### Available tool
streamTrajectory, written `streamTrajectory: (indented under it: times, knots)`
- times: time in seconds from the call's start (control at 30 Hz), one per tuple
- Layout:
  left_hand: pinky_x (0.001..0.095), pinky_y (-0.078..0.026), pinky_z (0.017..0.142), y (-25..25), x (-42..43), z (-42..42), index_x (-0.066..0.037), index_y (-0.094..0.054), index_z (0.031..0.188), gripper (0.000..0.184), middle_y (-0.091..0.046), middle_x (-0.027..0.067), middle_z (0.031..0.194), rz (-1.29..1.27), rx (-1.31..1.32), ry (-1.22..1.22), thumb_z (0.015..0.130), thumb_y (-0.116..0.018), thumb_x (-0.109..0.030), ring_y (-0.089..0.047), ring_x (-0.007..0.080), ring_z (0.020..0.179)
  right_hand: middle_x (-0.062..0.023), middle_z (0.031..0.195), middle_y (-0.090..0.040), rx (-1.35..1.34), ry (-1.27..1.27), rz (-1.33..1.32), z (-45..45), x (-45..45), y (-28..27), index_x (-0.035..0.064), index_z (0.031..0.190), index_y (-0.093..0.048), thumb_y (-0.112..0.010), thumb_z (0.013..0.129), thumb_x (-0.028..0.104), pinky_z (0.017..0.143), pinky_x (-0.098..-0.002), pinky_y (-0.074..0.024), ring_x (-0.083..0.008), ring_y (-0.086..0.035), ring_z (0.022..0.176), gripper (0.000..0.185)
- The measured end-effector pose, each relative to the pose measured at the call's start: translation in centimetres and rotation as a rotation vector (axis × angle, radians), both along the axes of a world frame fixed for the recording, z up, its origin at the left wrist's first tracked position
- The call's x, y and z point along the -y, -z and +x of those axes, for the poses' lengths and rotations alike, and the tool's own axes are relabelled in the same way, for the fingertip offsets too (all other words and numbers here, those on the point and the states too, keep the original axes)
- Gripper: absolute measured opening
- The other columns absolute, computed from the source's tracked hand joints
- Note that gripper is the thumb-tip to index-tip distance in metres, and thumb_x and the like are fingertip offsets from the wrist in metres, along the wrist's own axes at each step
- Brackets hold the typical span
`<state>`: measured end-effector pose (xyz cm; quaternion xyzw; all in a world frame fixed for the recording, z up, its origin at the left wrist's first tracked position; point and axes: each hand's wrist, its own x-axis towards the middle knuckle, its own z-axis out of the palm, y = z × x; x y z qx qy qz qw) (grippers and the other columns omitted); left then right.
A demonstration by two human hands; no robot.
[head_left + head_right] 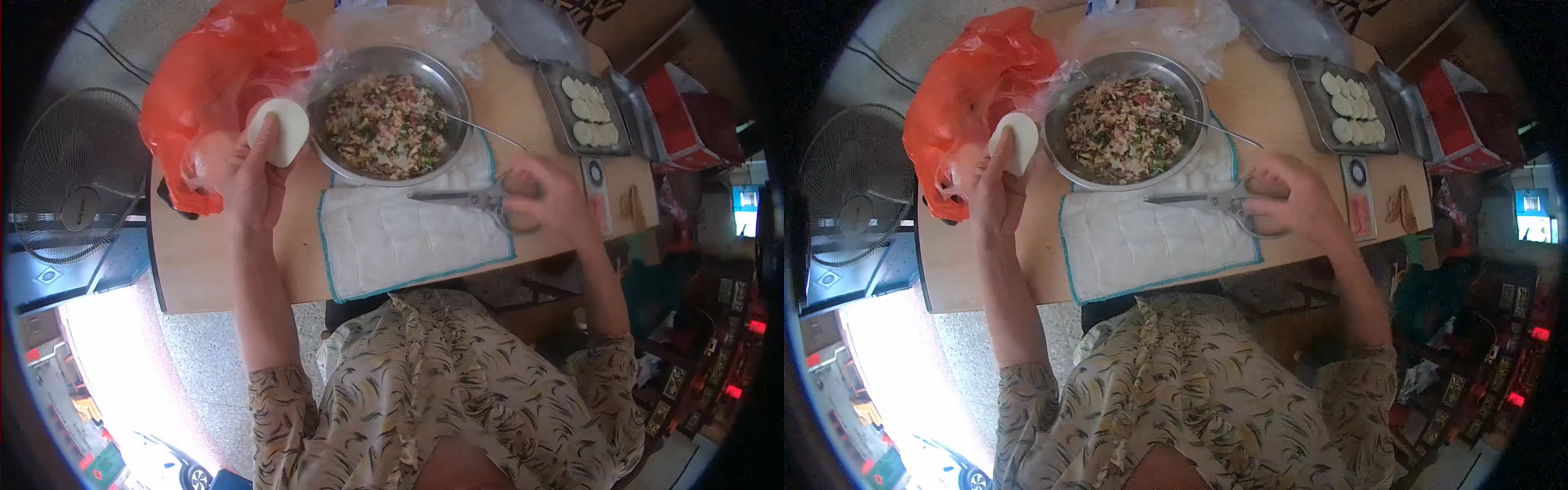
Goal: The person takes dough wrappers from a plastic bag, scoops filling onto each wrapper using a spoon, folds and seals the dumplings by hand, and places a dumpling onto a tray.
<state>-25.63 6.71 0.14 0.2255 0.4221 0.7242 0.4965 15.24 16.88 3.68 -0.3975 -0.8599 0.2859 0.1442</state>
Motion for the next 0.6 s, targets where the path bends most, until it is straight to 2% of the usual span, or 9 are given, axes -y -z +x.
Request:
streamTrajectory:
  times: [0.03,0.13,0.33,0.43,0.53,0.6]
  knots:
    - [0.0309,-0.059,0.088,-0.1,0.1,0.0,-0.001,-0.061,0.126,0.030,-0.068,0.0075,0.118,-0.001,0.012,0.024,0.103,-0.058,-0.020,-0.068,0.0168,0.105,-0.0036,0.100,-0.066,-0.106,0.205,-0.239,-0.4,-1.0,1.1,0.0046,0.128,-0.064,-0.074,0.086,0.004,0.080,-0.0274,-0.0502,-0.0135,-0.061,0.090,0.044]
    - [0.0294,-0.060,0.086,-0.7,0.2,0.5,0.001,-0.062,0.124,0.030,-0.070,0.0090,0.114,-0.022,0.027,0.088,0.103,-0.058,-0.021,-0.069,0.0176,0.100,-0.0022,0.096,-0.067,-0.600,0.206,-0.461,-4.1,-1.6,1.6,0.0022,0.128,-0.064,-0.070,0.090,0.004,0.078,-0.0264,-0.0506,-0.0098,-0.061,0.087,0.038]
    - [0.0296,-0.059,0.082,-1.3,0.4,0.8,0.004,-0.063,0.120,0.032,-0.072,0.0107,0.110,-0.062,-0.050,0.122,0.102,-0.060,-0.022,-0.071,0.0183,0.092,-0.0105,0.091,-0.069,-0.392,-0.151,0.239,-7.5,-1.1,-0.5,0.0006,0.123,-0.065,-0.060,0.094,-0.001,0.072,-0.0290,-0.0532,-0.0168,-0.068,0.081,0.029]
    - [0.0296,-0.058,0.082,-0.3,0.5,0.3,0.002,-0.064,0.120,0.032,-0.072,0.0091,0.110,-0.089,-0.102,0.143,0.101,-0.062,-0.023,-0.070,0.0165,0.094,-0.0130,0.089,-0.068,-0.374,-0.011,0.327,-8.5,-1.2,-0.9,0.0001,0.119,-0.065,-0.057,0.095,-0.001,0.068,-0.0304,-0.0540,-0.0213,-0.069,0.077,0.025]
    - [0.0296,-0.057,0.083,-0.6,0.6,0.9,0.001,-0.065,0.122,0.033,-0.072,0.0076,0.108,-0.111,-0.158,0.127,0.100,-0.063,-0.024,-0.069,0.0146,0.094,-0.0116,0.085,-0.067,-0.374,0.077,0.396,-10.0,-1.3,0.5,-0.0005,0.115,-0.064,-0.058,0.093,-0.002,0.065,-0.0332,-0.0542,-0.0218,-0.068,0.073,0.023]
    - [0.0296,-0.057,0.083,-0.8,0.8,1.2,0.000,-0.066,0.123,0.034,-0.072,0.0068,0.108,-0.115,-0.200,0.121,0.100,-0.064,-0.025,-0.068,0.0139,0.095,-0.0129,0.085,-0.066,-0.371,0.042,0.397,-11.0,-0.6,0.7,-0.0010,0.115,-0.064,-0.060,0.091,-0.003,0.065,-0.0346,-0.0544,-0.0232,-0.067,0.072,0.024]
